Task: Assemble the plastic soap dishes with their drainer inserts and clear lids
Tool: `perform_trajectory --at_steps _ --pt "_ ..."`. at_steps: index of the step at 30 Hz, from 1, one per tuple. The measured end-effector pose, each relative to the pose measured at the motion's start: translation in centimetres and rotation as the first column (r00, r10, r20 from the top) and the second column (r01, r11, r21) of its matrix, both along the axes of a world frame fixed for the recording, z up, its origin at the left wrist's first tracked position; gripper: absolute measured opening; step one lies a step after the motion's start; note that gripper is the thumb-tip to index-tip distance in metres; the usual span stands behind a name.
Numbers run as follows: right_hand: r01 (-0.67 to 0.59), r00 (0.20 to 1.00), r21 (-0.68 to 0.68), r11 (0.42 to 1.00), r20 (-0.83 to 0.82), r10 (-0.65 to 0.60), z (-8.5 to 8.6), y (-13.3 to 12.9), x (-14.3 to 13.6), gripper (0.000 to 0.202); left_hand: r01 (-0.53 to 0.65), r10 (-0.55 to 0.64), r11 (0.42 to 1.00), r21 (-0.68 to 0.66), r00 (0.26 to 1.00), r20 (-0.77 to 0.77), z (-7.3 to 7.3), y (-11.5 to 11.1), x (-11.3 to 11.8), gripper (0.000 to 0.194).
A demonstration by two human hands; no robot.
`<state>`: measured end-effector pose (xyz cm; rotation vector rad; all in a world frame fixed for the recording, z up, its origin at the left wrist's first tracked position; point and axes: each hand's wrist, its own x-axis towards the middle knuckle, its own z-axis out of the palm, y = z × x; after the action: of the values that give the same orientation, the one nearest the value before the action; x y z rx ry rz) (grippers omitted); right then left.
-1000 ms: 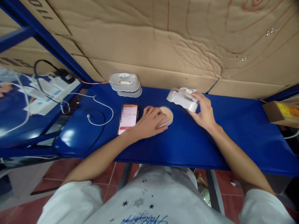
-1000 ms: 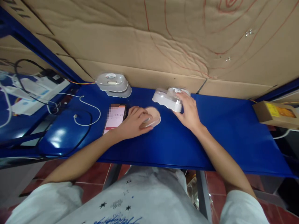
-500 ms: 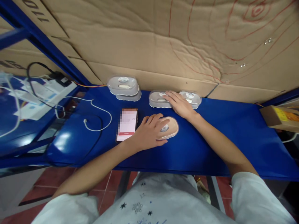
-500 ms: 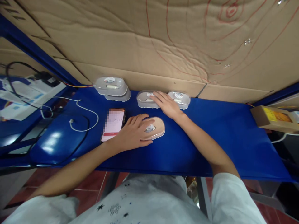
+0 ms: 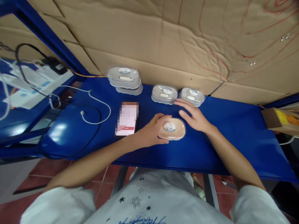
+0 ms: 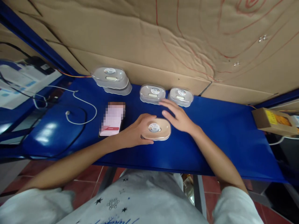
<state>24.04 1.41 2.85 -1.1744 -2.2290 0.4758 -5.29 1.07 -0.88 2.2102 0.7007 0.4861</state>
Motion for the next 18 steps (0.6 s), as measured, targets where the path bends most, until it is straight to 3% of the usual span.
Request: perform_trajectory --at_steps 2,4,6,9,13,18 --pt "-0.131 0.99 -0.086 0.988 0.048 0.136 -0.1 -3.5 -0.1 0.072 -0.003 0.003 1.0 0.01 0.999 0.049 -0.3 -0.1 0.2 0.108" --pt "-0.145 0.975 -0.107 0.984 0.154 0.16 -0.8 -6.3 -0.2 0.097 -0.01 0.007 0.999 0.033 0.994 0.106 -0.7 -0.2 0.4 0.108" --pt "-0.105 0.979 -0.027 0.994 0.174 0.109 -2.0 -7.8 -0.1 0.093 -0.004 -0.002 0.999 0.036 0.987 0.163 -1.1 -0.4 0.7 0.114" --pt "-0.081 0.991 0.057 0.995 0.108 0.074 -3.2 -8.2 0.2 0.087 0.032 -0.03 0.999 -0.007 0.975 0.218 -1.3 -0.4 0.9 0.123" --pt "-0.064 0.997 -0.004 0.998 0.042 0.064 -3.1 -7.7 0.4 0.089 0.048 -0.03 0.996 -0.071 0.971 0.238 -1.2 0.3 0.6 0.138" --pt "-0.056 0.998 -0.013 0.998 -0.001 0.056 -2.8 -7.8 0.2 0.084 0.073 -0.081 0.997 0.039 0.962 0.262 -1.6 0.9 0.3 0.142"
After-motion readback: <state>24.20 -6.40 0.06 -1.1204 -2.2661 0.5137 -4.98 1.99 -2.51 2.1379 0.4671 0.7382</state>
